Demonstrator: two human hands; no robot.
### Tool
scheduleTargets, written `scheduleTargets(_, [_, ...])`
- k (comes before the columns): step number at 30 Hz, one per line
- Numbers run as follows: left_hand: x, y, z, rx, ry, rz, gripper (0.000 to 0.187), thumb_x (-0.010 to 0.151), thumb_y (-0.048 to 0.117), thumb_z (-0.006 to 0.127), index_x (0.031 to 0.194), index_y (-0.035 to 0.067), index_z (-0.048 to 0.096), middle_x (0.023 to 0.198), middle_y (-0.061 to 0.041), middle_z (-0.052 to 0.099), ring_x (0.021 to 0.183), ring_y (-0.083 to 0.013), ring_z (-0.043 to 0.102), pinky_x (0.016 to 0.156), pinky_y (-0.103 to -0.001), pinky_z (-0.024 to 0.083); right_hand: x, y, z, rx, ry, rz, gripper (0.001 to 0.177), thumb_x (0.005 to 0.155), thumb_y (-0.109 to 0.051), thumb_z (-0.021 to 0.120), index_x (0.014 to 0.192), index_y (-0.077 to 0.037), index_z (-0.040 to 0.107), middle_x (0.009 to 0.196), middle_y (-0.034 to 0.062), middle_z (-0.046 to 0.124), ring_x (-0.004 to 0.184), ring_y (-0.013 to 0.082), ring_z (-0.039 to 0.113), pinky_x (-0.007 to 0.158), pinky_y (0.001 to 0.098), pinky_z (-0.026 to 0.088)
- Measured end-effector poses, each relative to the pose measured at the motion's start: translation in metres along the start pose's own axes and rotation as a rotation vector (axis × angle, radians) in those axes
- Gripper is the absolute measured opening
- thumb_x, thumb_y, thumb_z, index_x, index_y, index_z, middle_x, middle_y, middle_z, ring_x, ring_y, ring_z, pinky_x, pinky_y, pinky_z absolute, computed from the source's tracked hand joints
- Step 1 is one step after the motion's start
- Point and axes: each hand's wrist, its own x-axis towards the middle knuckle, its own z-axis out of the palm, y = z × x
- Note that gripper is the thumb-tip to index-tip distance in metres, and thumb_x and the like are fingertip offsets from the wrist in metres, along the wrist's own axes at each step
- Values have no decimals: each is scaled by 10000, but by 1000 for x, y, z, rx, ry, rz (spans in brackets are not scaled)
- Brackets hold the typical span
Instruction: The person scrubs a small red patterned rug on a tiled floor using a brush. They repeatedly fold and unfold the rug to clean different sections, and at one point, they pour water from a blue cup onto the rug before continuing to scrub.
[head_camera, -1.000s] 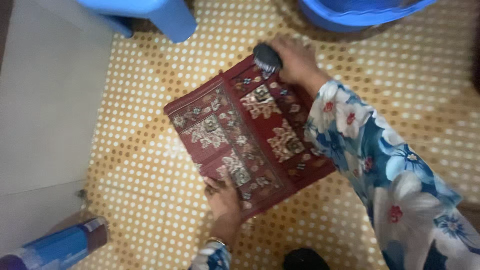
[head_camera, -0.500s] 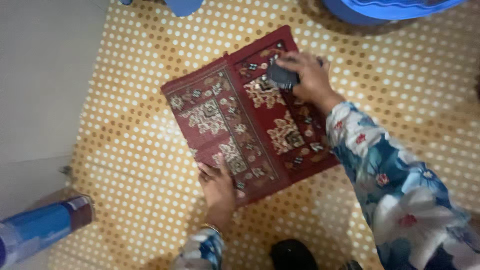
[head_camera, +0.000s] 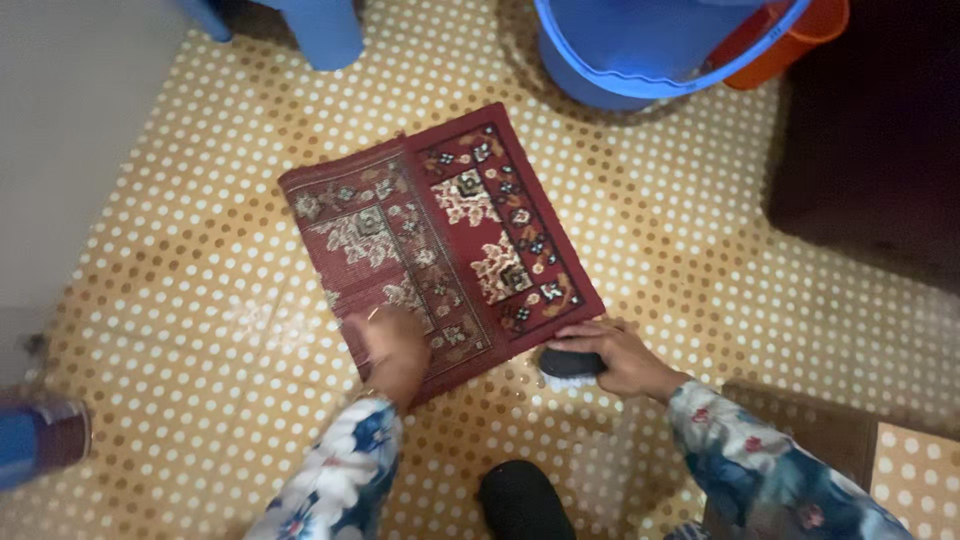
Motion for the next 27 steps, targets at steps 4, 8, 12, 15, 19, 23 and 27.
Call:
scheduleTargets(4, [10, 53, -4, -476, 263, 339, 494, 848, 430, 716, 1232, 128, 640, 1159, -190, 653, 1046, -382, 669, 797, -523, 548, 6, -1, -10, 57, 180, -50, 784, 651, -189, 824, 1409, -251, 632, 1448, 35, 614, 1335, 274, 602, 1127, 402, 487])
scheduleTargets(8, [5, 80, 12, -614, 320, 438, 454, 854, 459, 685, 1204, 173, 655, 1100, -198, 693, 1006, -411, 663, 818, -606, 496, 37, -25, -23, 35, 224, 235, 863, 649, -345, 874, 1441, -234, 551, 1441, 75, 571, 1251, 332, 589, 1040, 434, 486])
scheduleTargets(12, [29, 81, 25, -664, 247, 417, 348, 861, 357, 710, 1128, 134, 689, 1020, -170, 727, 987, -372, 704, 849, -531, 531, 56, -18, -5, -124, 131, 226, 946, 623, -370, 850, 1496, -246, 506, 1500, 96, 503, 1241, 346, 578, 993, 453, 490])
scheduleTargets(15, [36, 53, 6, -656, 205, 417, 175, 842, 157, 708, 1015, 127, 703, 952, -144, 732, 918, -322, 728, 809, -461, 563, 69, 15, -3, -124, 72, 245, 870, 653, -327, 786, 1476, -252, 514, 1440, 110, 572, 1221, 330, 620, 1007, 436, 516])
scheduleTargets(19, [-7, -84, -34, -990, 268, 474, 142, 800, 130, 701, 936, 133, 663, 890, -99, 729, 835, -290, 712, 756, -423, 542, 84, 29, -10, -139, -98, 327, 805, 746, -359, 713, 1521, -309, 503, 1311, 127, 690, 1191, 304, 677, 1025, 406, 546])
scheduleTargets(23, [-74, -211, -54, -913, 205, 394, 455, 773, 109, 687, 1198, 181, 543, 896, -131, 714, 855, -320, 704, 758, -457, 529, 107, -16, -48, -269, -409, 470, 958, 752, -441, 721, 1619, -445, 313, 1246, 153, 765, 1140, 302, 750, 1013, 407, 571])
scheduleTargets(27, [-114, -246, -7, -943, 303, 278, 408, 820, 106, 676, 1207, 181, 572, 884, -189, 686, 836, -387, 681, 752, -489, 511, 149, -97, -79, -453, -268, 210, 951, 723, -650, 737, 1557, -451, 327, 1440, 212, 523, 1234, 412, 622, 1021, 458, 539])
